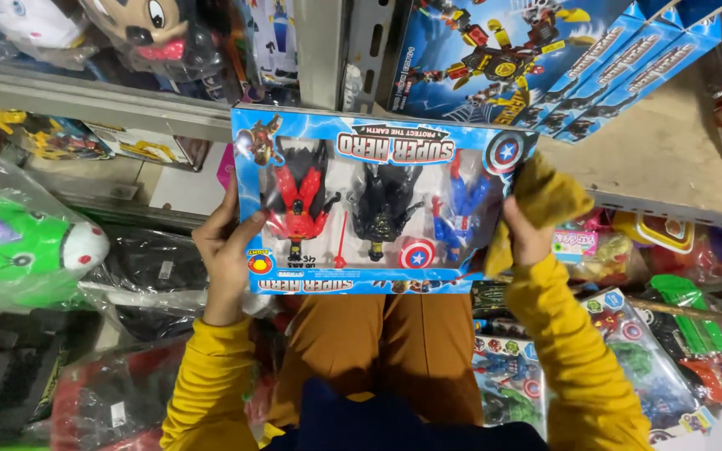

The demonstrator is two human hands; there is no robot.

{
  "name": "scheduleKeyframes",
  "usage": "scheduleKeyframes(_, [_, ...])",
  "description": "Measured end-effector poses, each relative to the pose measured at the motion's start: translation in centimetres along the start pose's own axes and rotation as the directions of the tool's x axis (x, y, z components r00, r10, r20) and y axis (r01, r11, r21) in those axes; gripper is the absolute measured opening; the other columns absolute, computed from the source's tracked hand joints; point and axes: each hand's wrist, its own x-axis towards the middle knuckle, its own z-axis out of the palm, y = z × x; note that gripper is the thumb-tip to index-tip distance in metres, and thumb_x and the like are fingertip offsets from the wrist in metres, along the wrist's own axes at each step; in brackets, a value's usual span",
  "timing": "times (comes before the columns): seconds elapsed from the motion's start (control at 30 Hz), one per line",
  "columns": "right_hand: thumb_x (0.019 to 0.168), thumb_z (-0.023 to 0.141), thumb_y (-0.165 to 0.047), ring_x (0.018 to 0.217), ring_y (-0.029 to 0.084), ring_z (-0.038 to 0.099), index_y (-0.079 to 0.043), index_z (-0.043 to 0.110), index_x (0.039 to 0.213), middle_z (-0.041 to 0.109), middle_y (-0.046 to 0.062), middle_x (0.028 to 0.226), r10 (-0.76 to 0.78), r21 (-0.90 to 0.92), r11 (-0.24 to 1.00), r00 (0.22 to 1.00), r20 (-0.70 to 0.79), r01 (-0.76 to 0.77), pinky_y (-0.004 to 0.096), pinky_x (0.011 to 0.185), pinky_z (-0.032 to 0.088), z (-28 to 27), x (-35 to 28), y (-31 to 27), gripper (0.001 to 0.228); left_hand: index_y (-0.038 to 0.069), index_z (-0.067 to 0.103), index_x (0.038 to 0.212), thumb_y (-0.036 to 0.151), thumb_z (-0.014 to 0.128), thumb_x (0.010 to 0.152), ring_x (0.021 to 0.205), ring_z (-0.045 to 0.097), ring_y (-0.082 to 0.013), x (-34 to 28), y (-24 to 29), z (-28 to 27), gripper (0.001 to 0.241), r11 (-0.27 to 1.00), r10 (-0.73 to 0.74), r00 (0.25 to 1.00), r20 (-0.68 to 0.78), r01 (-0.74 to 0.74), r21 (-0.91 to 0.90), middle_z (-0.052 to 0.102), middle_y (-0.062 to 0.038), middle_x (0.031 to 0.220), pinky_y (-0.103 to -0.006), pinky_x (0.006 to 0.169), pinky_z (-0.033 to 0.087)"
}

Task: Cleaning dust off toy action figure boxes using a yellow cloth.

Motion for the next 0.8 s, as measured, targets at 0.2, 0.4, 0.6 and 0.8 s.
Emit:
scheduleKeyframes(0.2, [0.1,0.069,-0.015,0.123,0.019,0.06,0.0,0.056,0.142,0.063,0.006,0.135,0.015,-0.062,0.998,1.0,-0.014,-0.016,0.035,0.113,0.045,1.2,-2.7,-1.6,0.046,-0.005,0.046,0.153,-0.01,0.064,0.09,0.11,0.064,-0.0102,-0.1,0.5,0.8,0.065,0.998,-0.003,1.0,-0.017,0.002,-0.057,0.068,-0.009,0.132,-0.0253,0.102,0.05])
scheduleKeyframes(0.4, [0.103,0.064,-0.01,0.136,0.021,0.055,0.001,0.052,0.146,0.059,0.009,0.147,-0.025,-0.163,0.986,0.997,0.079,0.038,0.036,0.119,0.04,-1.1,-4.8,3.2,0.046,-0.006,0.047,0.152,-0.009,0.065,0.09,0.106,0.067,-0.0125,0.1,0.3,-0.2,0.064,1.0,-0.021,1.0,-0.005,0.021,0.004,0.07,-0.011,0.129,-0.0274,0.101,0.053])
scheduleKeyframes(0.6, [0.103,0.066,-0.008,0.118,0.017,0.064,-0.002,0.057,0.139,0.067,0.004,0.129,-0.063,0.027,0.998,0.995,0.076,0.061,0.033,0.107,0.05,2.6,5.6,-4.0,0.037,-0.003,0.047,0.156,-0.007,0.059,0.098,0.12,0.058,-0.0134,0.0,1.2,-0.7,0.059,0.995,-0.022,0.996,0.088,0.014,0.097,0.062,-0.013,0.139,-0.0287,0.109,0.043])
scheduleKeyframes(0.8, [0.109,0.061,-0.018,0.111,0.019,0.066,0.005,0.064,0.133,0.07,0.008,0.124,0.45,-0.015,0.892,0.886,0.113,-0.451,0.033,0.1,0.05,-6.4,3.0,-1.7,0.034,0.003,0.043,0.16,-0.004,0.054,0.092,0.153,0.034,-0.0321,-0.5,0.8,-1.1,0.069,0.973,-0.078,0.849,0.523,0.178,-0.144,0.039,-0.022,0.166,-0.0419,0.126,0.022])
